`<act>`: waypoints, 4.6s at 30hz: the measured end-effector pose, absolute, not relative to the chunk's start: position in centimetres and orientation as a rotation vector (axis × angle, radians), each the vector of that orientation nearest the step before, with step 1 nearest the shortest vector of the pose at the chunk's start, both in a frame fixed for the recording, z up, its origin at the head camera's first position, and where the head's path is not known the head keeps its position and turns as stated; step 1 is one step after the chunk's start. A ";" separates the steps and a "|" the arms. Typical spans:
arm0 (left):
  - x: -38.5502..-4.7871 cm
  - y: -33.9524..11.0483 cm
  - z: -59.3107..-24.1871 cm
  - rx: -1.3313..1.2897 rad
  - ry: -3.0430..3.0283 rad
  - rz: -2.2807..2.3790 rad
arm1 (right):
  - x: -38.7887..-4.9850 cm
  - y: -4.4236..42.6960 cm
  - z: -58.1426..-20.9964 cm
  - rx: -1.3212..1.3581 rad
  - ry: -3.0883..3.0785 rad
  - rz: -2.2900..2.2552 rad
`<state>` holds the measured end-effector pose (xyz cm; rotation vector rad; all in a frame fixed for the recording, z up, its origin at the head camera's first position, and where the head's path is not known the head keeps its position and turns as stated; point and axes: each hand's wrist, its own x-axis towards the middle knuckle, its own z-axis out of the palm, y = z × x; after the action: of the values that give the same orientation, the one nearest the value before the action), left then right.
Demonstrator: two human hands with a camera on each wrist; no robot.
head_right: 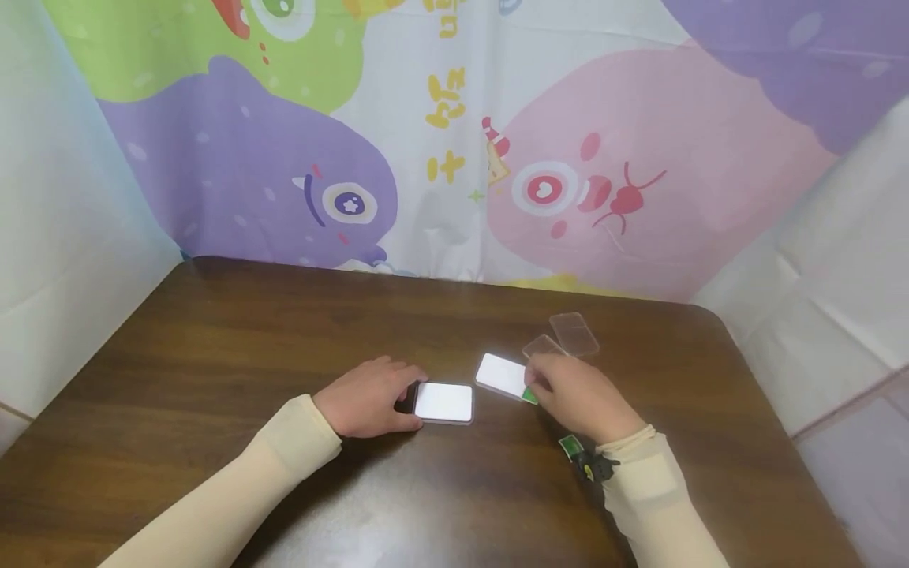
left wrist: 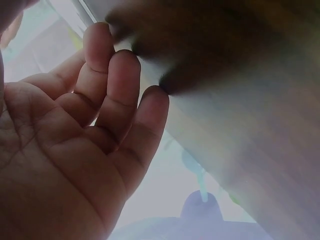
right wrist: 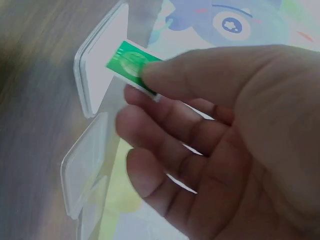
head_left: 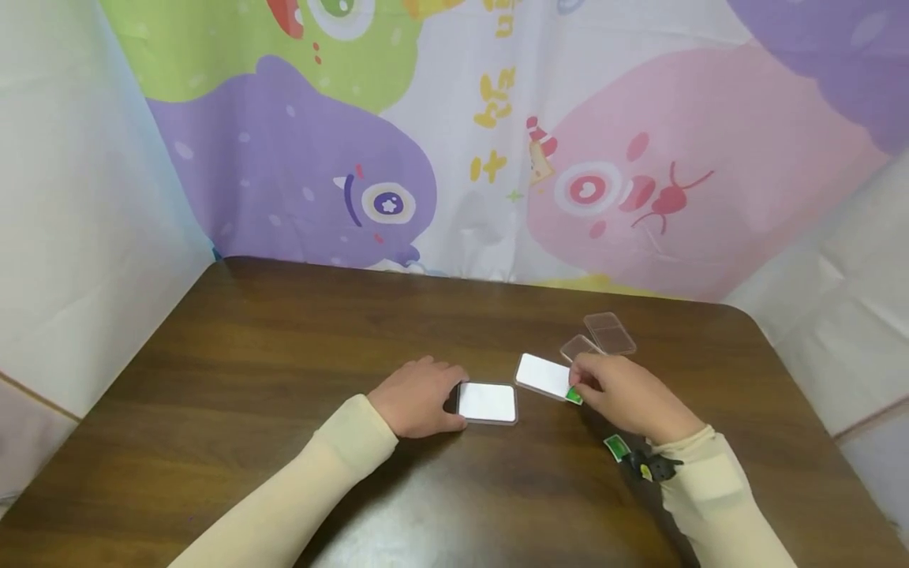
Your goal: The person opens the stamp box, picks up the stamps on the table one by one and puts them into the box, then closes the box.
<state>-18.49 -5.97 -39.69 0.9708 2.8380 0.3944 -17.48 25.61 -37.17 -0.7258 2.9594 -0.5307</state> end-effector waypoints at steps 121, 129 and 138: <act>-19.4 -6.4 -40.0 0.953 2.819 0.401 | -16.5 28.6 -34.6 -0.499 2.767 -0.471; -19.3 -6.7 -40.2 0.965 2.821 0.417 | -17.0 28.4 -36.2 -0.407 2.554 -0.485; -19.3 -6.5 -40.1 0.971 2.818 0.402 | -17.0 28.8 -36.5 -0.364 2.497 -0.513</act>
<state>-19.33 -6.52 -40.08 0.9713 2.8183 0.4021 -17.03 28.80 -36.53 -0.3641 2.4973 -0.5133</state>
